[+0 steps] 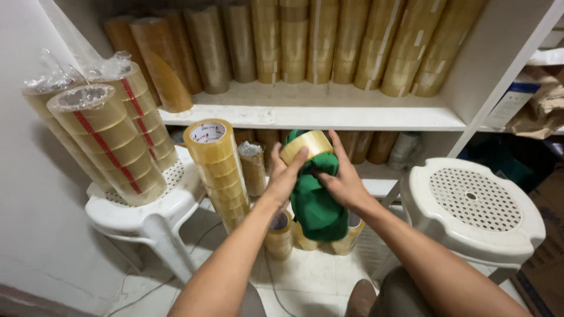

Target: The person wipes several rolls of adhesive tape with a green cloth while sitting in a storage room. They pick up individual rolls from a stool and from the shelf, clean them, and place them back on the shelf.

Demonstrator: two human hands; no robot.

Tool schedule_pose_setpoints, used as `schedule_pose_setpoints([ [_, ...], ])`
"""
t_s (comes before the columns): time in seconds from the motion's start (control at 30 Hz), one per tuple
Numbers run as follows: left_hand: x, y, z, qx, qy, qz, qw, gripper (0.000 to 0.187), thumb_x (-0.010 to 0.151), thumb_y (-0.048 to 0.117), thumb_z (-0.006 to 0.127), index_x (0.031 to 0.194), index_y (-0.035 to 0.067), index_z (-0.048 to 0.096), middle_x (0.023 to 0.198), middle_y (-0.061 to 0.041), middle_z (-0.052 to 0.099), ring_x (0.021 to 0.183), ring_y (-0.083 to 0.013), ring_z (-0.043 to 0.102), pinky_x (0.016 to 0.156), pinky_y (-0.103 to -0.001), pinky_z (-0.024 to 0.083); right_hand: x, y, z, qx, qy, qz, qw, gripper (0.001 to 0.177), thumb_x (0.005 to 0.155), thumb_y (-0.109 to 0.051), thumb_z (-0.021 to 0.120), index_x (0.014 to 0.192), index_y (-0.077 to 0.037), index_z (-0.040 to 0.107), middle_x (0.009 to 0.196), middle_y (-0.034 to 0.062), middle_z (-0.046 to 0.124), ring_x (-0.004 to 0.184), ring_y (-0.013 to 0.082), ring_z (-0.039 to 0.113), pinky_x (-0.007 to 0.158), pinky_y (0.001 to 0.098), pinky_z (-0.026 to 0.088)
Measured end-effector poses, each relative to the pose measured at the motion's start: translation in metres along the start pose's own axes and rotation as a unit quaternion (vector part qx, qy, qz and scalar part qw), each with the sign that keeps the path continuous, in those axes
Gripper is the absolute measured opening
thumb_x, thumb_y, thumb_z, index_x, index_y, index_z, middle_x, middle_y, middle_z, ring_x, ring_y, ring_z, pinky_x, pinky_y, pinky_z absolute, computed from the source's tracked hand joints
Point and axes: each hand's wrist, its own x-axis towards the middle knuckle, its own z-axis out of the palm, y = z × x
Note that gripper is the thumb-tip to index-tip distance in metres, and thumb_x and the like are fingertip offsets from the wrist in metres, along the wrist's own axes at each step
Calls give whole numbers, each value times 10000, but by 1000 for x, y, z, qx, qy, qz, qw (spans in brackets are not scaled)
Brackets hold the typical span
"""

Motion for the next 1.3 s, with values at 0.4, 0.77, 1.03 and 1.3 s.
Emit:
schedule_pose_setpoints([
  [0.4, 22, -8, -28, 100, 115, 43, 987, 1118, 775, 545, 834, 1604, 178, 179, 1550, -331, 316, 1447, -467, 379, 1175, -541, 353, 8, 44, -11, -151, -75, 91, 981, 883, 748, -260, 672, 1564, -419, 376, 1159, 167, 732, 1194, 396, 655, 1069, 560, 473],
  [0.77, 17, -7, -29, 221, 36, 153, 962, 1419, 577, 419, 975, 1629, 55, 94, 1598, -370, 233, 1499, -498, 261, 1255, -553, 198, -5, -3, -9, -93, 140, 0, 986, 642, 888, -84, 577, 1507, -160, 425, 1263, 401, 601, 1254, 596, 518, 1086, 670, 403],
  [1.03, 38, -5, -34, 177, 37, 198, 963, 1186, 559, 345, 1005, 1540, 131, 374, 1487, -220, 506, 1433, -340, 454, 1203, -486, 352, 0, 7, -10, -42, 98, 16, 994, 577, 868, -99, 592, 1428, -232, 551, 1222, 310, 654, 1205, 526, 597, 1037, 628, 458],
  [1.3, 5, 25, -17, 235, -7, 121, 964, 1221, 526, 461, 971, 1521, 193, 316, 1498, -250, 468, 1430, -421, 444, 1201, -533, 337, 23, 23, -22, -90, 105, 78, 987, 617, 881, -109, 585, 1462, -303, 508, 1244, 317, 651, 1252, 526, 562, 1082, 608, 437],
])
